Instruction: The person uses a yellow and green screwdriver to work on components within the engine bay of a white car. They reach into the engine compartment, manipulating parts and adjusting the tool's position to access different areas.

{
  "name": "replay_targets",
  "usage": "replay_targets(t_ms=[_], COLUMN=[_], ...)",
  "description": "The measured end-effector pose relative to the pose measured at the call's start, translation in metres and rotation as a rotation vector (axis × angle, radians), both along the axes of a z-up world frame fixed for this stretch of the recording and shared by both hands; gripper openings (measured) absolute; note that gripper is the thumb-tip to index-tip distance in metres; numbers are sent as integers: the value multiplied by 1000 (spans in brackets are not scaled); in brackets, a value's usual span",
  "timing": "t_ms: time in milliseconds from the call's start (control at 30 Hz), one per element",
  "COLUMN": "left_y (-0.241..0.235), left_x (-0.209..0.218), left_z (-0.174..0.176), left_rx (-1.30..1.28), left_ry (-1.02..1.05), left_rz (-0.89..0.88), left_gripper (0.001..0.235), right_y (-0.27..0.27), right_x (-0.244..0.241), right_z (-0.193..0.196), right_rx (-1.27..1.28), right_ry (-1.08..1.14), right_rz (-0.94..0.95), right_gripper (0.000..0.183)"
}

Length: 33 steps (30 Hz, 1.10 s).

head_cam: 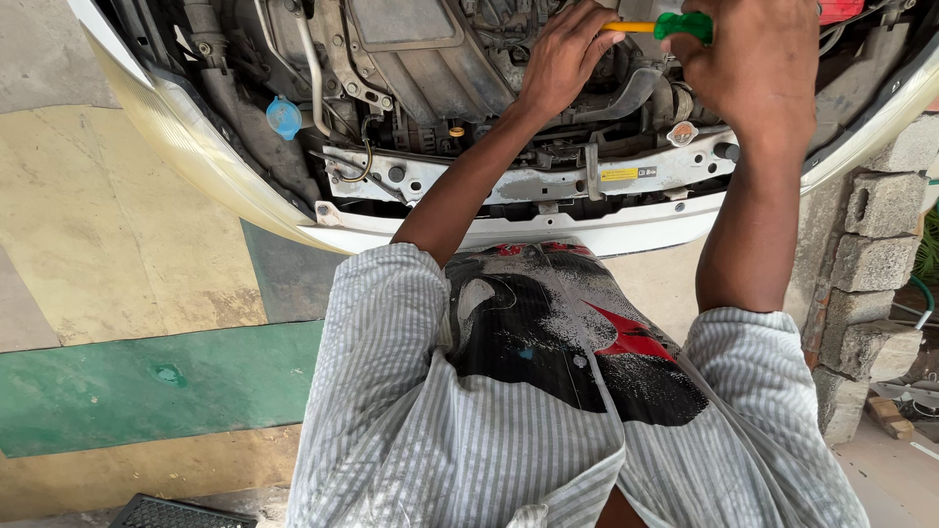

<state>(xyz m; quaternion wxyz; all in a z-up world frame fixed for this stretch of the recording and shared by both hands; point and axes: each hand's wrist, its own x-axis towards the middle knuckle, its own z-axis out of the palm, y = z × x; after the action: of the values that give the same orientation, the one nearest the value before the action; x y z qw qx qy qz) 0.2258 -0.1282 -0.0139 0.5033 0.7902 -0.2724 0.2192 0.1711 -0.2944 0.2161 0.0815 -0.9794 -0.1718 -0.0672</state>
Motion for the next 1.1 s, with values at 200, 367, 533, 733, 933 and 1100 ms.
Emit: replay_targets(t_ms=[200, 367, 533, 733, 933, 1100], left_y=[43, 82, 195, 224, 179, 172], left_x=[-65, -91, -47, -53, -85, -94], left_z=[73, 122, 129, 115, 151, 159], left_rx=[464, 907, 325, -1728, -1849, -1739], left_ry=[-207, -231, 206, 844, 670, 617], left_rz=[-313, -561, -110, -345, -470, -488], left_gripper=[27, 47, 42, 36, 40, 36], right_y=[-19, -38, -113, -13, 107, 119], right_x=[-97, -155, -226, -214, -195, -182], right_z=[4, -22, -1, -50, -57, -42], right_rx=[-3, 189, 570, 1103, 866, 896], right_ry=[482, 854, 515, 296, 167, 121], right_rz=[-74, -126, -472, -396, -149, -30], right_gripper=[34, 40, 23, 31, 37, 40])
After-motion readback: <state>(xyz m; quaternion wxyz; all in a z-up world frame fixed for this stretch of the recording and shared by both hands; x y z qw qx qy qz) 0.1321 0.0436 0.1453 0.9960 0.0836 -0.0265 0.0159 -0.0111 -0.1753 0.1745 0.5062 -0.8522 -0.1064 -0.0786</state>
